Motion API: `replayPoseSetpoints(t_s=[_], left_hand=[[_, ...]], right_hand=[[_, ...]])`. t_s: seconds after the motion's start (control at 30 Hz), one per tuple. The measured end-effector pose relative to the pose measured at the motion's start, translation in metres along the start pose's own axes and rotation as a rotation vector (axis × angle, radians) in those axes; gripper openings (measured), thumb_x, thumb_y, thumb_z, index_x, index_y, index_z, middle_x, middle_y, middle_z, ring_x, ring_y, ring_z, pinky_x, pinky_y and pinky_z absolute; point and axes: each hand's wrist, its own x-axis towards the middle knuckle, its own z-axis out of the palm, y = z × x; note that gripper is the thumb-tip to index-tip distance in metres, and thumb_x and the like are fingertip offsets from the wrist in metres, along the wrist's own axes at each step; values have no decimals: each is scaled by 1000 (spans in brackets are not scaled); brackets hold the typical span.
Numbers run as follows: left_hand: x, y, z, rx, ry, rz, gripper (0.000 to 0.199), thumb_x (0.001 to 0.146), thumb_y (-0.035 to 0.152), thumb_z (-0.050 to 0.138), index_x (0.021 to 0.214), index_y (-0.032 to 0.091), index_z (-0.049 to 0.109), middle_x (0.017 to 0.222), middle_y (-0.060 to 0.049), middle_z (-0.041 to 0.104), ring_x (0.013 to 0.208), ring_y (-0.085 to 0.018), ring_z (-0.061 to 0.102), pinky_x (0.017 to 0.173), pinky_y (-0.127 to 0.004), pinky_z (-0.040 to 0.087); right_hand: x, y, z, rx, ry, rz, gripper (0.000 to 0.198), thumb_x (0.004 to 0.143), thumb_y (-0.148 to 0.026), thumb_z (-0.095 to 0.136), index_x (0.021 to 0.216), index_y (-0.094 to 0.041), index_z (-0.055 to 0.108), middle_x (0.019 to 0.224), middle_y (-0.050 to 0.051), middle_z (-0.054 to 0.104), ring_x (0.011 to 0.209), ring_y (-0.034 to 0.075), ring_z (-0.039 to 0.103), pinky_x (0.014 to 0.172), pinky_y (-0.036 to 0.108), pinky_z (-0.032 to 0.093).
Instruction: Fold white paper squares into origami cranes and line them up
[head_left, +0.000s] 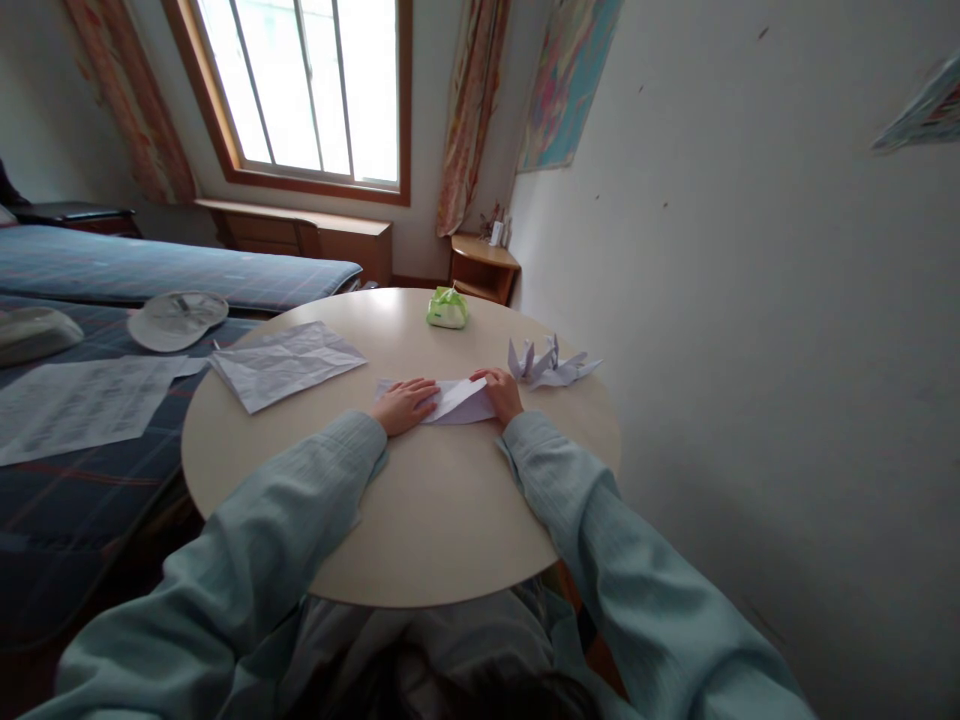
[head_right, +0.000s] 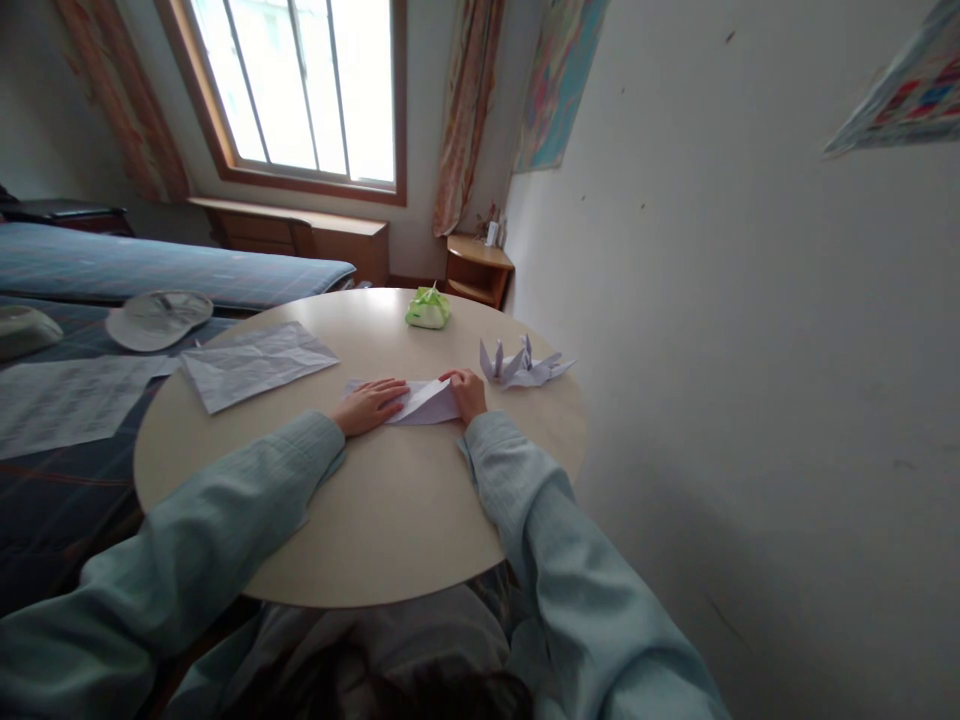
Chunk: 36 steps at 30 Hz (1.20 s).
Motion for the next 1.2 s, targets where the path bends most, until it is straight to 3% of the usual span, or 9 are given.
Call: replayPoseSetpoints(t_s=[0.13, 0.27, 0.5, 0.63, 0.73, 0.87, 1.03, 1.2], left_hand=[[0, 0, -1, 16, 13, -47, 43, 80, 42, 32, 120, 28, 42, 130, 1, 39, 121, -19, 31, 100, -38, 23], [0, 0, -2, 36, 5, -50, 44, 81, 43, 31, 120, 26, 42, 130, 0, 39, 121, -19, 31, 100, -37, 23], [-1, -1, -2, 78, -5, -76, 46, 81, 44, 28, 121, 26, 40, 131, 1, 37, 122, -18, 29, 100, -37, 24], [-1, -2, -3, 97, 7, -118, 45, 82, 44, 27, 121, 26, 40, 132, 1, 37, 122, -17, 29, 100, -35, 24], [-1, -2, -4, 96, 10, -119, 45, 81, 44, 27, 121, 26, 40, 131, 2, 37, 122, -17, 29, 100, -35, 24], [-1, -3, -3, 82, 43, -103, 44, 81, 42, 30, 119, 23, 40, 129, 0, 40, 120, -17, 33, 99, -34, 26], [-1, -2, -2, 76, 82, -131, 44, 79, 42, 33, 116, 20, 41, 125, -5, 44, 115, -18, 39, 97, -34, 28], [-1, -2, -2, 67, 84, -120, 40, 80, 40, 32, 114, 20, 42, 124, -5, 45, 115, -18, 39, 97, -34, 28]], right_hand=[[2, 3, 4, 117, 14, 76, 33, 75, -28, 34, 67, -16, 64, 88, 4, 62, 82, 14, 55, 80, 27, 41], [0, 5, 6, 108, -41, 46, 24, 62, -32, 58, 78, -15, 61, 100, 6, 58, 77, 14, 57, 76, 29, 44], [-4, 6, 7, 220, -153, -14, 74, 50, -15, 66, 118, -18, 37, 121, 13, 44, 85, 15, 57, 75, 29, 47], [-4, 5, 9, 294, -235, 8, 82, 52, -11, 62, 125, -18, 25, 109, 11, 54, 77, 14, 59, 68, 27, 48], [-5, 3, 9, 235, -280, -69, 66, 56, -8, 57, 119, -17, 38, 90, 3, 63, 74, 13, 59, 70, 27, 47], [-9, -3, 9, 191, -357, -190, 31, 61, -8, 50, 88, -16, 61, 86, 1, 65, 82, 14, 58, 80, 29, 44], [-15, -10, 9, 262, -428, -267, 18, 62, -11, 53, 73, -17, 66, 91, 3, 65, 88, 14, 58, 87, 29, 42], [-15, -12, 8, 184, -434, -321, 16, 62, -11, 55, 69, -19, 67, 88, 2, 65, 83, 13, 60, 86, 29, 43]])
